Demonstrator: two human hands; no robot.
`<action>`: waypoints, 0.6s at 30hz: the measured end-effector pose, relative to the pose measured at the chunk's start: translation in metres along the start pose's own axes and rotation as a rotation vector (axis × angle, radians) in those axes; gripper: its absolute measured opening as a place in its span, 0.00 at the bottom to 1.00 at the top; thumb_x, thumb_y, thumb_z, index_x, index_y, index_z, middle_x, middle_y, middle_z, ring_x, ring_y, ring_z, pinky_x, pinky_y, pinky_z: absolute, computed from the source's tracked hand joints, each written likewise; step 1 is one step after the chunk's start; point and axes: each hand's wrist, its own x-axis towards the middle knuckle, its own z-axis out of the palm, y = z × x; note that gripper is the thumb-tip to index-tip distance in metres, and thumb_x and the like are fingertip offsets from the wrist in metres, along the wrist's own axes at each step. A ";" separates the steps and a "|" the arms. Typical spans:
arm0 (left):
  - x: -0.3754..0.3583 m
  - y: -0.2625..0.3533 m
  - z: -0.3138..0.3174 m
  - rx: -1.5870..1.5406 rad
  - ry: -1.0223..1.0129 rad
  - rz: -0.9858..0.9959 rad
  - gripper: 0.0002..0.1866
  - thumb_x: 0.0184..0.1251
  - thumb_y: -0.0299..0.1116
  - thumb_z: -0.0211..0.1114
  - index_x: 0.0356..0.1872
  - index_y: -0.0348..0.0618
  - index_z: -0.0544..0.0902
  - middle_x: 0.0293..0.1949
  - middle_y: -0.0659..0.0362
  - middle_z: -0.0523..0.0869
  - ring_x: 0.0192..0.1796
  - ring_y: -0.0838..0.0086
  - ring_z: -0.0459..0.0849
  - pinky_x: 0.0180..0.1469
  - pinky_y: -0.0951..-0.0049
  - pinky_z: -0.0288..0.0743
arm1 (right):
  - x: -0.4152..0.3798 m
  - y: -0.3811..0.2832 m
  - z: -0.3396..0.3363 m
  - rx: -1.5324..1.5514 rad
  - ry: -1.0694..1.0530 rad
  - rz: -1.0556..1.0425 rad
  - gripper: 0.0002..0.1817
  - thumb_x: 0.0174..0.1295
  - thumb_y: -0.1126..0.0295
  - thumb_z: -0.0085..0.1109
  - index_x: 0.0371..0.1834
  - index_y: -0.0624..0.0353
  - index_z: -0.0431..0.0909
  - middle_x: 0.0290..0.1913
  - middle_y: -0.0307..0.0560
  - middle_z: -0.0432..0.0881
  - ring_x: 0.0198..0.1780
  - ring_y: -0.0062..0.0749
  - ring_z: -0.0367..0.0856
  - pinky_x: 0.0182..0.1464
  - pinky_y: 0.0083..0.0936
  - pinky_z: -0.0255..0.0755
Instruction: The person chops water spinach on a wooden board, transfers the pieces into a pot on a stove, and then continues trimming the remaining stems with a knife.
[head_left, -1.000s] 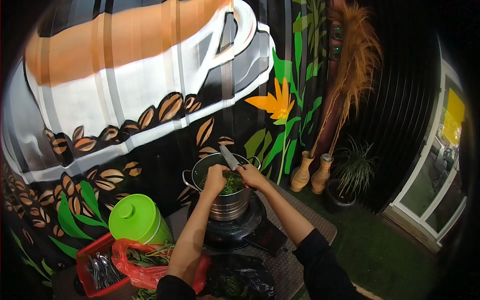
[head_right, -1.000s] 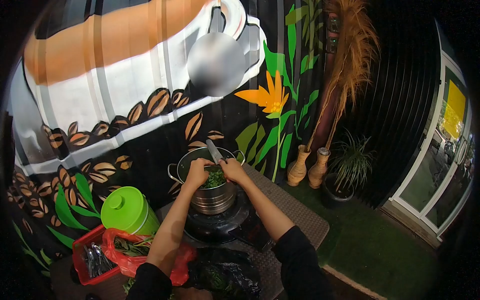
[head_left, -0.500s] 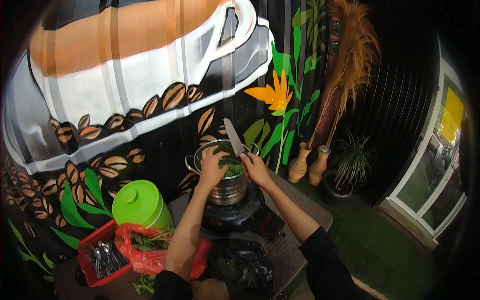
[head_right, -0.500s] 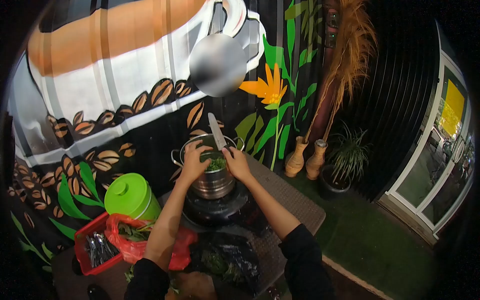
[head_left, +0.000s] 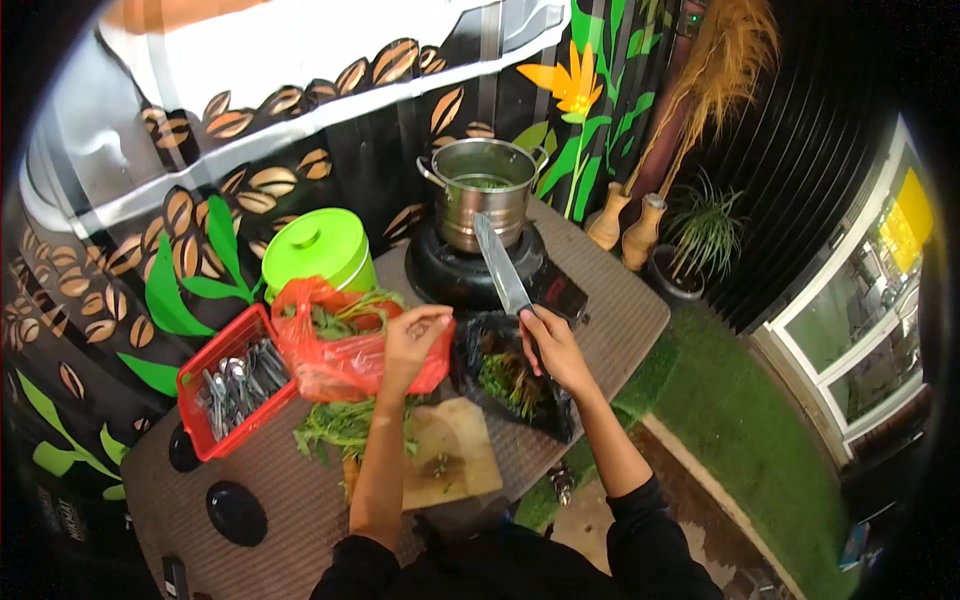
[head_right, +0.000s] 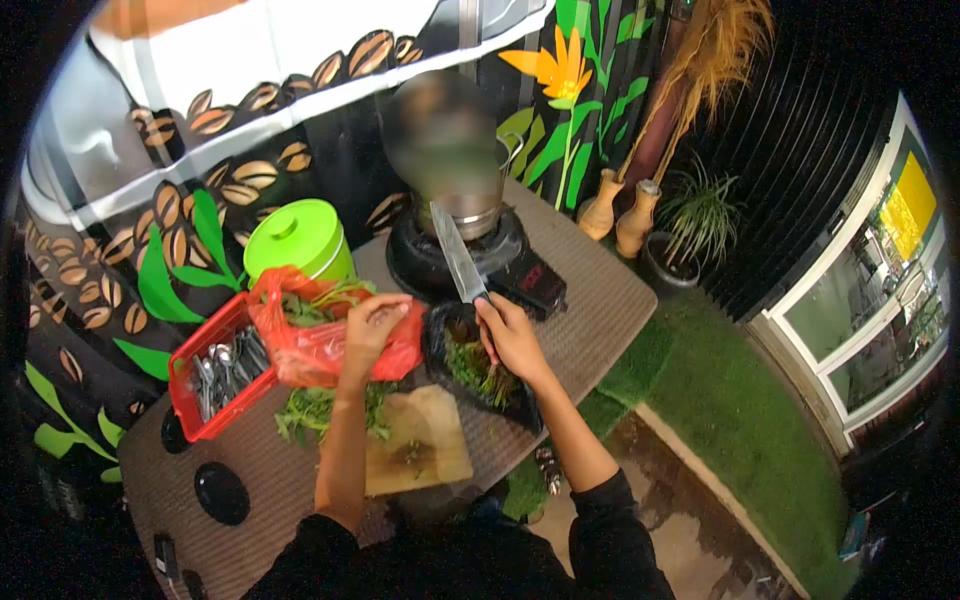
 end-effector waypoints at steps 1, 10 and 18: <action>-0.026 -0.009 -0.008 0.000 -0.005 -0.017 0.07 0.61 0.24 0.63 0.39 0.35 0.83 0.36 0.62 0.85 0.36 0.84 0.80 0.41 0.82 0.73 | -0.017 0.011 0.010 0.012 -0.005 0.010 0.18 0.70 0.57 0.42 0.27 0.58 0.66 0.10 0.36 0.64 0.09 0.18 0.61 0.12 0.18 0.57; -0.183 -0.062 -0.088 0.405 -0.243 -0.349 0.12 0.51 0.26 0.70 0.39 0.37 0.83 0.31 0.58 0.85 0.30 0.77 0.82 0.35 0.78 0.75 | -0.168 0.113 0.106 -0.132 0.093 0.350 0.19 0.70 0.58 0.40 0.26 0.60 0.68 0.11 0.37 0.67 0.09 0.21 0.64 0.13 0.20 0.59; -0.230 -0.078 -0.058 0.617 -0.332 -0.338 0.24 0.40 0.28 0.77 0.43 0.33 0.81 0.38 0.50 0.84 0.40 0.66 0.83 0.42 0.71 0.78 | -0.231 0.161 0.152 -0.531 0.406 0.247 0.19 0.67 0.59 0.47 0.30 0.68 0.74 0.20 0.60 0.77 0.23 0.54 0.77 0.28 0.39 0.69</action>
